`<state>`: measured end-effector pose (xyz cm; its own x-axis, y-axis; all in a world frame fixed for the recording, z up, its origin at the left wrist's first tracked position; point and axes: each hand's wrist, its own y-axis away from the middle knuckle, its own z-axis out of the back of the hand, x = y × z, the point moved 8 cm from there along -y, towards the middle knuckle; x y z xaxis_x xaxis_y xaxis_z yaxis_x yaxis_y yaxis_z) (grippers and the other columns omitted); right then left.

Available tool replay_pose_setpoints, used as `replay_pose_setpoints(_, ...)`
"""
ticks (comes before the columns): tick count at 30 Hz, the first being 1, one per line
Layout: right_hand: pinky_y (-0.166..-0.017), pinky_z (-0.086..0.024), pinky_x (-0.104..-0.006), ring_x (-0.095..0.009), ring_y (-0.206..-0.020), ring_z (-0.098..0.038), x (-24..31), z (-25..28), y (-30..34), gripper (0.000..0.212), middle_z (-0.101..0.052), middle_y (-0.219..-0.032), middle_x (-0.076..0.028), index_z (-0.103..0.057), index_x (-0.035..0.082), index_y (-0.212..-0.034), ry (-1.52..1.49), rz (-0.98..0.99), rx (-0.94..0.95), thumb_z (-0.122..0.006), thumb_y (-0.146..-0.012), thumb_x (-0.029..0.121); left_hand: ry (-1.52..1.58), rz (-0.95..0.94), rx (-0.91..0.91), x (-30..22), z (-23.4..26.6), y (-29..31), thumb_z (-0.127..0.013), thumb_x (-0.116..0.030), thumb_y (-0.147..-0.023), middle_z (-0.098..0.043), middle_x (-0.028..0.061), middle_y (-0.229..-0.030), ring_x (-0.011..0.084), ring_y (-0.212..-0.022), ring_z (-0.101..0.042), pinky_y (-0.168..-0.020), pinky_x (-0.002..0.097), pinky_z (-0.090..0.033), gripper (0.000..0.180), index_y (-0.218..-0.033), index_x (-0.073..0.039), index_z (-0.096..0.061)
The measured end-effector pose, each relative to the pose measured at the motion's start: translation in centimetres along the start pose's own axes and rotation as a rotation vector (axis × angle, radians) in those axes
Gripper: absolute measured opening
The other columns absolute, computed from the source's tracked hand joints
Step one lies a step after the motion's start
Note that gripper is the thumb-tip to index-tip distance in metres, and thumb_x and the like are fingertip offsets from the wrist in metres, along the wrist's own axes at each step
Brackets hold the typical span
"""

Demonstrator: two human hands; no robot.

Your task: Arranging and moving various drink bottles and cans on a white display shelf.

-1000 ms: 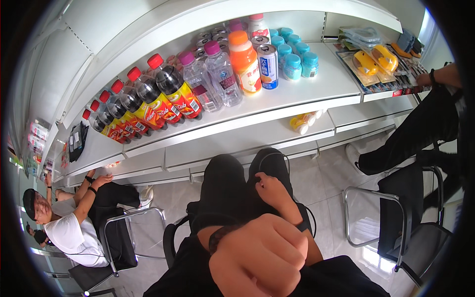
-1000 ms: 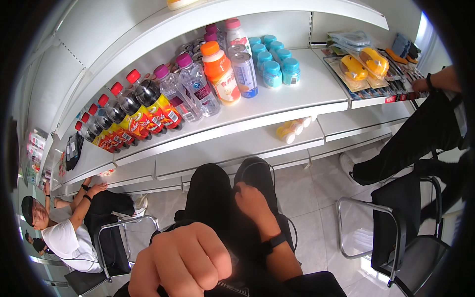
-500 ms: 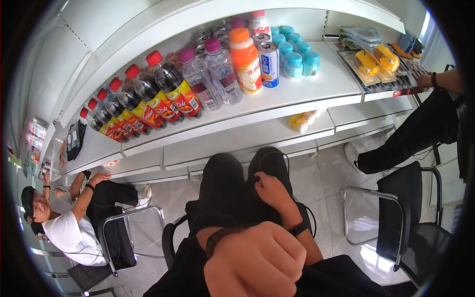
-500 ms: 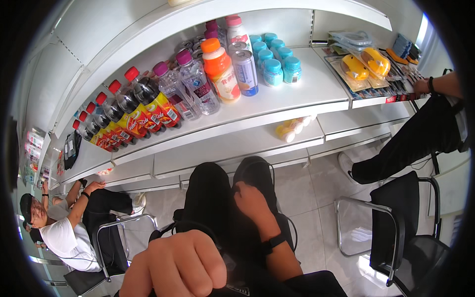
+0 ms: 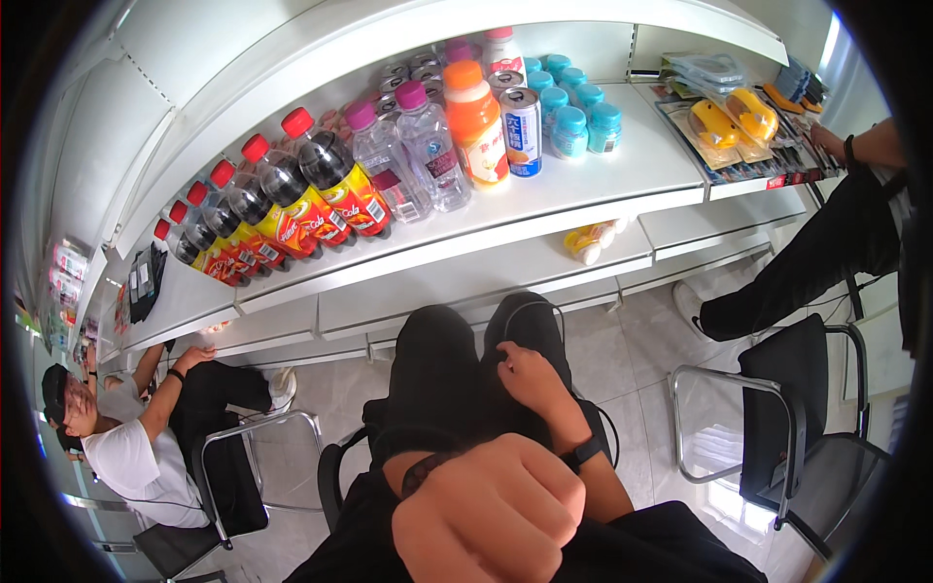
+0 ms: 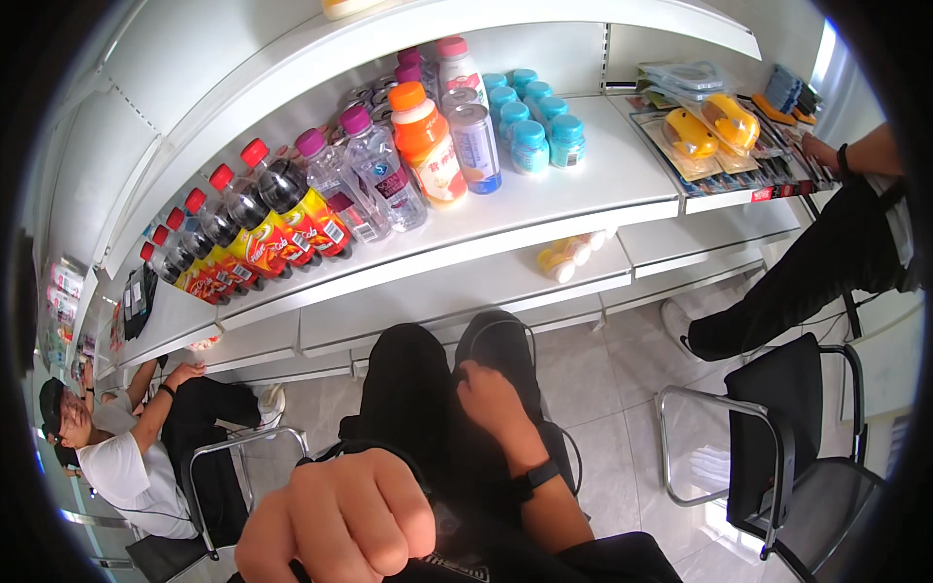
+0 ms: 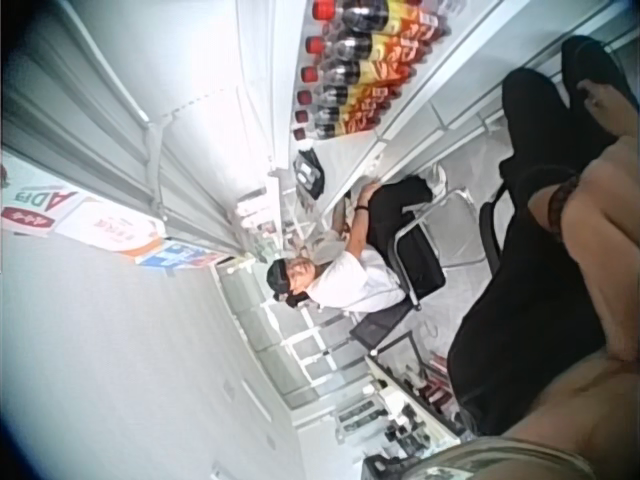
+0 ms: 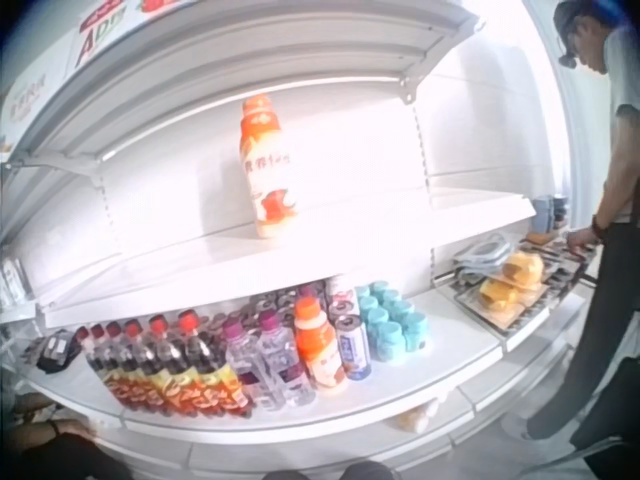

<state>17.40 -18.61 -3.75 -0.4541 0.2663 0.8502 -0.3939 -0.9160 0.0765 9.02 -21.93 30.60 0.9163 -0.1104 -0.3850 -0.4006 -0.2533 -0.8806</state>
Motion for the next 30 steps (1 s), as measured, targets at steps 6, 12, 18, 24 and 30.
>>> replay_pose_setpoints(6,-0.076,-0.053,-0.0452,-0.039,-0.086,-0.066,-0.2,-0.4,-0.1,0.031,-0.068,-0.09,-0.022,-0.06,0.001,-0.117,0.02,0.044,-0.025,-0.059,-0.088,0.012,-0.003,-0.153,-0.025,-0.5,0.0,0.3,-0.072,-0.004,-0.086,-0.054,0.0002,-0.057,0.0094,-0.039,-0.036,-0.041,0.0241,-0.028,0.007,-0.082,-0.009,-0.067)
replay_pose_setpoints(12,-0.076,-0.053,-0.045,-0.039,-0.086,-0.067,-0.2,-0.2,-0.1,0.031,-0.069,-0.089,-0.022,-0.06,0.0,-0.117,0.022,0.018,-0.02,-0.059,-0.088,0.012,0.032,-0.108,-0.012,0.0,-0.3,0.7,-0.059,0.001,-0.086,-0.049,0.0052,-0.059,0.0154,-0.042,-0.037,-0.043,0.0283,-0.031,0.017,-0.073,-0.008,-0.051)
replay_pose_setpoints(18,-0.076,-0.053,-0.0447,-0.039,-0.086,-0.067,-0.5,-0.1,-0.1,0.032,-0.069,-0.089,-0.021,-0.06,0.001,-0.117,0.024,-0.007,-0.014,-0.059,-0.088,0.013,0.012,-0.141,-0.092,-0.5,0.2,0.9,-0.072,-0.003,-0.084,-0.053,-0.0001,-0.057,0.0094,-0.039,-0.036,-0.042,0.0242,-0.028,0.008,-0.082,-0.008,-0.068)
replay_pose_setpoints(24,-0.075,-0.053,-0.0448,-0.039,-0.087,-0.066,-0.3,0.1,0.0,0.031,-0.068,-0.09,-0.022,-0.06,0.001,-0.117,0.03,-0.013,-0.016,-0.059,-0.088,0.012,0.073,0.053,-0.007,-0.8,0.5,0.1,-0.072,-0.006,-0.086,-0.054,-0.0005,-0.058,0.009,-0.04,-0.038,-0.043,0.0241,-0.029,0.005,-0.083,-0.008,-0.068)
replay_pose_setpoints(30,-0.08,-0.05,-0.0531,-0.044,-0.09,-0.063,0.3,0.0,0.1,0.027,-0.067,-0.094,-0.024,-0.061,0.003,-0.112,-0.021,0.015,-0.019,-0.054,-0.088,0.014,0.068,-0.118,0.01,-0.6,0.3,0.5,-0.072,-0.008,-0.087,-0.055,-0.0006,-0.059,0.0088,-0.041,-0.039,-0.044,0.0236,-0.03,0.005,-0.084,-0.006,-0.068)
